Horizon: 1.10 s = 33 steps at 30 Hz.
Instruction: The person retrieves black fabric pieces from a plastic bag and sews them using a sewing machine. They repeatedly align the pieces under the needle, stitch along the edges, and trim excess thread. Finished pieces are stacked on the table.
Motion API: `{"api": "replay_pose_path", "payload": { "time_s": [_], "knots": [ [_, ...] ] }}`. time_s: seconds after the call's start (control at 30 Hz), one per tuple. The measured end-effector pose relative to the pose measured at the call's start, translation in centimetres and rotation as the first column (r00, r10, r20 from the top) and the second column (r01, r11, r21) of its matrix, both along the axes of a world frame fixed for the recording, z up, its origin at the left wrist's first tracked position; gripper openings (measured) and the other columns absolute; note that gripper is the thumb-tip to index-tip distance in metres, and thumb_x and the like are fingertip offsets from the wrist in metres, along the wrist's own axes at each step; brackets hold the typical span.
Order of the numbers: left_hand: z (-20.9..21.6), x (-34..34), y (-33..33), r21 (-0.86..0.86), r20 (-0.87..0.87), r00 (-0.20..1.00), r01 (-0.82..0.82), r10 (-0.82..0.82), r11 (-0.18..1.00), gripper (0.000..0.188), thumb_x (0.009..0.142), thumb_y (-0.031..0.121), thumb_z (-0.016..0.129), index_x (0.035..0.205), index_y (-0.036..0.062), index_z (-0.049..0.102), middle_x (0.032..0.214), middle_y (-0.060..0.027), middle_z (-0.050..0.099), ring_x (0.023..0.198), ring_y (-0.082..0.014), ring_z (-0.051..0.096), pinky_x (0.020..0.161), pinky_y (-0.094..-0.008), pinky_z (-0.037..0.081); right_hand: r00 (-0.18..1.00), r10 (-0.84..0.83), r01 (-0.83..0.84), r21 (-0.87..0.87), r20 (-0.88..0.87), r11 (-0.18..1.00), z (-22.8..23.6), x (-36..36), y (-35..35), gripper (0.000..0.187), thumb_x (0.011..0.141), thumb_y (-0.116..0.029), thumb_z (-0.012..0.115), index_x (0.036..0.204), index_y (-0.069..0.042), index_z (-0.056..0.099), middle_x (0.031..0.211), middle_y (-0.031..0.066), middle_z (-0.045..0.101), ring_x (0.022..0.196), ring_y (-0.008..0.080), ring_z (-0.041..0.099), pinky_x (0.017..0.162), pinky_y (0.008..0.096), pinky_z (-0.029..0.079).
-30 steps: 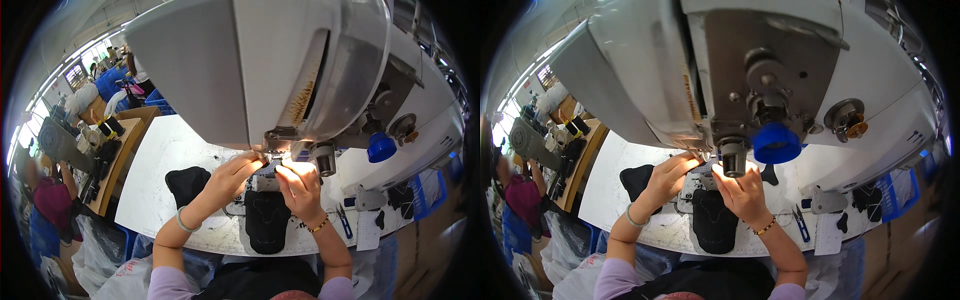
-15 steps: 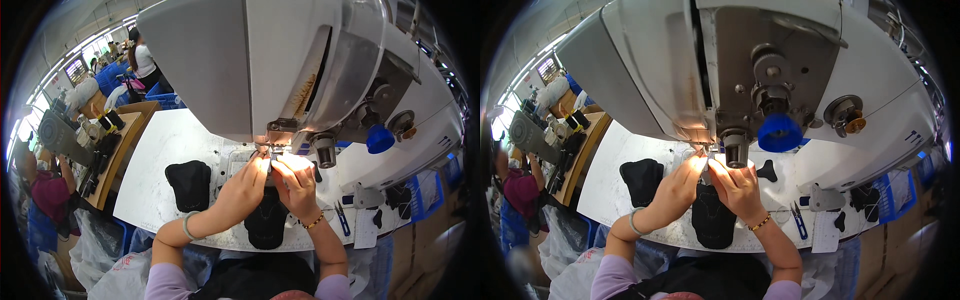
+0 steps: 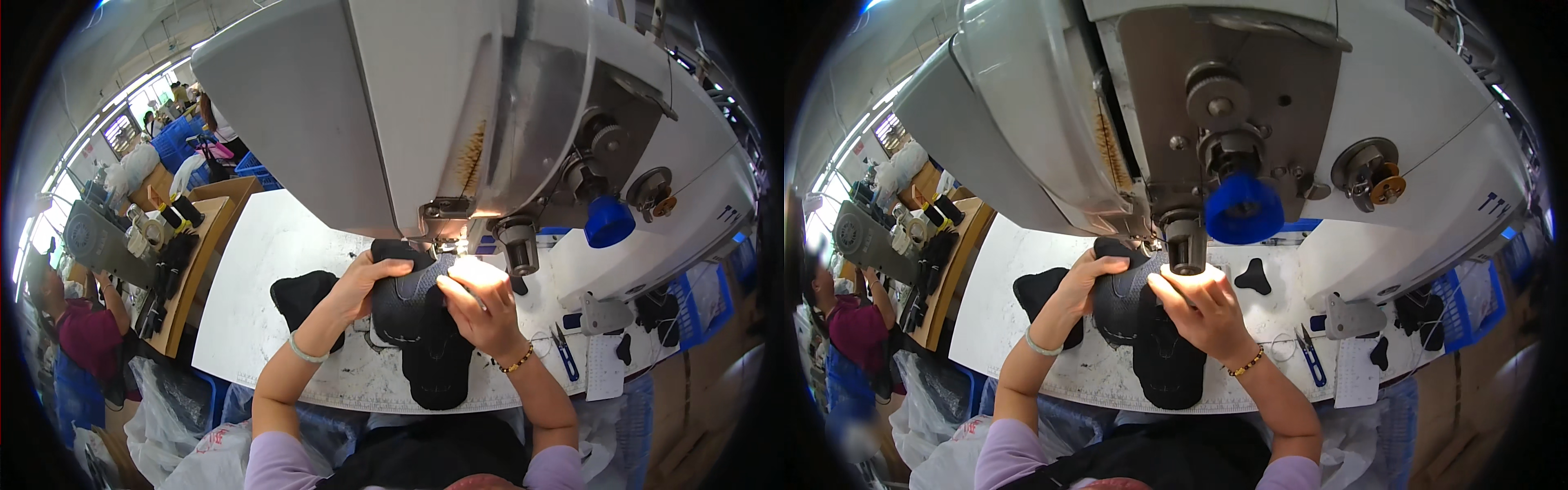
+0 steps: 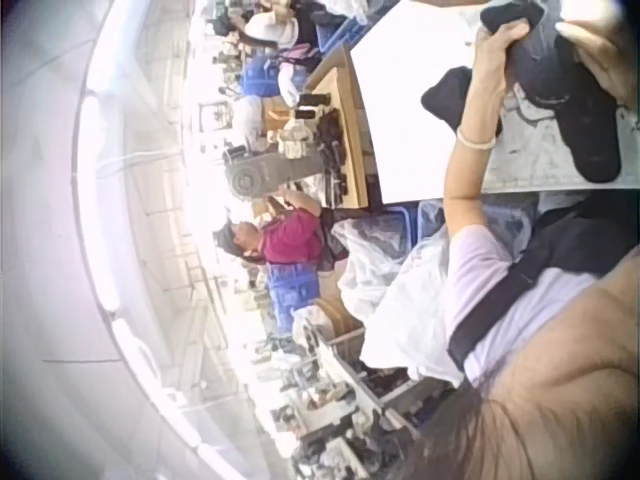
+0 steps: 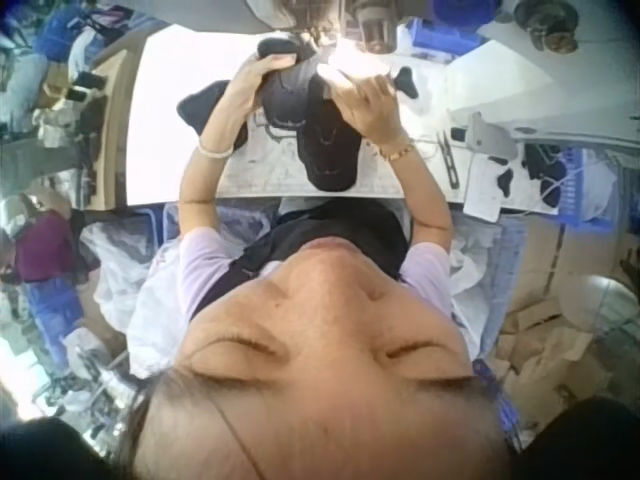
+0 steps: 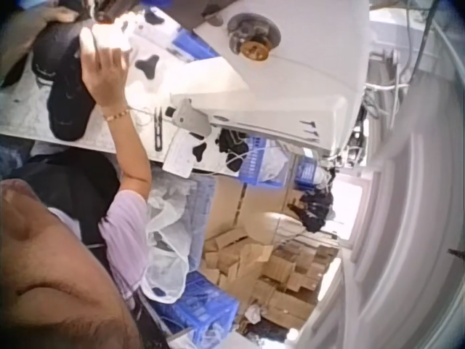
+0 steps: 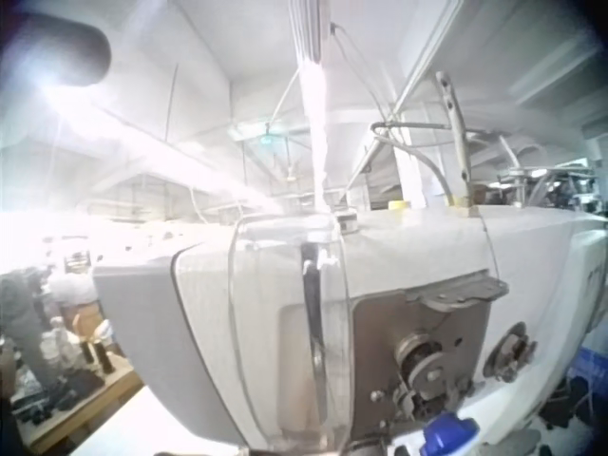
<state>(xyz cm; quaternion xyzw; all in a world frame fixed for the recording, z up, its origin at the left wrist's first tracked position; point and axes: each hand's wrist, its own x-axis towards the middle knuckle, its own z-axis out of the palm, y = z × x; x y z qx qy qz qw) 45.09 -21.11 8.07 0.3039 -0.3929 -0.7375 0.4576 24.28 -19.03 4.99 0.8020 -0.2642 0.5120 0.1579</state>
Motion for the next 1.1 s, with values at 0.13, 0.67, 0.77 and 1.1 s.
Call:
{"api": "replay_pose_path", "payload": {
  "time_s": [0.13,0.67,0.77,1.1],
  "knots": [
    [-0.5,0.3,0.1,-0.012,0.008,1.0,-0.03,0.03,0.999,0.031,0.08,0.005,0.064,0.109,-0.0031,0.058,0.099,-0.0107,0.064,0.086,-0.0164,0.065,0.078,-0.0275,0.055,0.995,-0.036,0.038,0.013,-0.098,0.999,-0.9,-0.3,0.1,0.039,0.07,-0.002,0.07,0.107,-0.014,0.065,0.109,0.0015,0.056,0.103,0.0219,0.054,0.089,0.0364,0.044],
    [-0.6,-1.9,3.3,-0.04,-0.077,0.975,-0.21,0.207,0.977,0.035,0.079,0.002,0.065,0.112,-0.0038,0.057,0.098,-0.0093,0.063,0.089,-0.0163,0.062,0.083,-0.0286,0.051,0.991,0.126,-0.124,0.054,-0.035,0.991,-0.2,-2.2,-0.8,0.023,0.071,-0.008,0.067,0.094,-0.011,0.069,0.099,0.0009,0.066,0.09,0.0183,0.056,0.078,0.0323,0.045],
    [-0.8,-3.2,4.1,-0.076,-0.067,0.964,-0.261,0.256,0.962,0.036,0.081,0.006,0.066,0.114,-0.0028,0.055,0.098,-0.0078,0.063,0.09,-0.0138,0.061,0.084,-0.0266,0.049,0.978,0.189,-0.204,0.217,0.088,0.954,-1.0,-3.4,-1.8,0.019,0.073,-0.007,0.068,0.092,-0.008,0.069,0.097,0.0058,0.068,0.087,0.0218,0.062,0.079,0.0325,0.048],
    [-0.2,-4.2,4.5,-0.241,0.086,0.943,-0.294,0.322,0.925,0.03,0.083,0.01,0.066,0.109,-0.0023,0.056,0.094,-0.0051,0.064,0.083,-0.0098,0.06,0.075,-0.0225,0.049,0.967,0.202,-0.249,0.405,0.155,0.88,-1.3,-4.2,-2.3,0.027,0.077,0.003,0.057,0.098,-0.008,0.068,0.104,0.0089,0.068,0.092,0.021,0.064,0.085,0.0309,0.047]
  ]
}}
